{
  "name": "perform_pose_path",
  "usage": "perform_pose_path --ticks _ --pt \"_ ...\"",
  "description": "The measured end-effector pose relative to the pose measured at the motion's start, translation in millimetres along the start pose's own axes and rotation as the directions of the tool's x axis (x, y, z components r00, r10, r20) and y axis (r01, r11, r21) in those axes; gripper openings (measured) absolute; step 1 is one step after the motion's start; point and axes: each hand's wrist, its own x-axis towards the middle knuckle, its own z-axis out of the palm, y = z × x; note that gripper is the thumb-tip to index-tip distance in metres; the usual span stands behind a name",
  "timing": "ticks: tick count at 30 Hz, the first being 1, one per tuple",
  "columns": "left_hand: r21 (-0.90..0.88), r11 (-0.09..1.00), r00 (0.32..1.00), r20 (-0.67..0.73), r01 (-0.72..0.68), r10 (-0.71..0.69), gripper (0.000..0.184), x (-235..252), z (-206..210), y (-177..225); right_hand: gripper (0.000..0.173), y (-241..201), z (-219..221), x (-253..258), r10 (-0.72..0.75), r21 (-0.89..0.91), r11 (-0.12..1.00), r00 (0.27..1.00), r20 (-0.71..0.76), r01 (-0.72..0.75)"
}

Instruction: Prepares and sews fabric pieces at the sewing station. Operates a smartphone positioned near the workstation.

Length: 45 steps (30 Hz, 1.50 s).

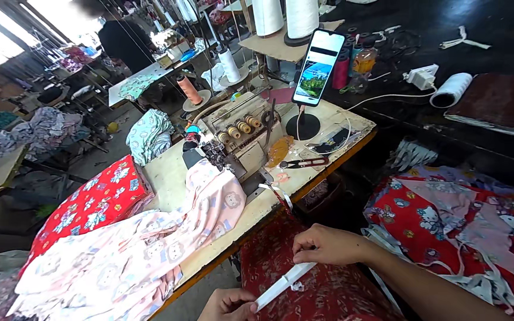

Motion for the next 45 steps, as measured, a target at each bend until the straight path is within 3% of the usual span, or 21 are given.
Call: perform_pose_path --ticks 8,15,18,21,24,28,32,35,38,45 --pt "0.117 0.965 0.972 0.014 -0.234 0.234 0.013 43.1 19.1 0.6 0.032 -23.4 33.1 19.1 -0.111 0.087 0.99 0.993 0.042 0.107" --pt "0.203 0.949 0.965 -0.058 -0.241 0.258 0.014 42.6 -1.1 19.3 0.027 -33.5 23.4 21.3 -0.086 0.089 0.992 0.996 0.011 0.085" --pt "0.177 0.946 0.955 -0.072 -0.272 0.288 0.015 47.2 3.2 10.9 0.025 -25.7 28.5 27.7 -0.107 0.092 0.989 0.992 -0.06 0.112" --pt "0.145 0.957 0.943 -0.185 -0.252 0.277 0.012 48.8 9.9 0.8 0.026 -10.8 21.4 31.4 -0.089 -0.034 0.996 0.966 -0.243 0.083" --pt "0.169 0.963 0.902 -0.349 -0.208 0.256 0.01 54.4 12.6 -14.4 0.027 -1.3 -3.0 27.5 -0.04 -0.022 0.999 0.857 -0.514 0.033" --pt "0.335 0.923 0.852 -0.412 -0.189 0.324 0.013 68.8 5.9 -28.1 0.026 10.4 -48.5 23.1 -0.031 0.04 0.992 0.556 -0.831 0.116" --pt "0.536 0.811 0.772 -0.404 -0.235 0.491 0.02 90.5 -13.9 -26.1 0.023 30.4 -102.3 29.2 0.027 0.098 0.961 0.265 -0.964 0.257" --pt "0.553 0.793 0.697 -0.464 -0.255 0.547 0.022 111.6 -31.1 -36.5 0.044 44.7 -144.3 34.6 0.074 0.115 0.949 0.149 -0.986 0.293" --pt "0.409 0.862 0.652 -0.572 -0.3 0.498 0.016 124.2 -39.4 -51.4 0.063 47.8 -185.7 44.0 0.114 0.142 0.93 0.101 -0.988 0.34" --pt "0.308 0.898 0.657 -0.613 -0.313 0.439 0.012 122.5 -36.7 -53.0 0.07 41.8 -241.8 70.1 0.113 0.202 0.874 0.219 -0.969 0.442"
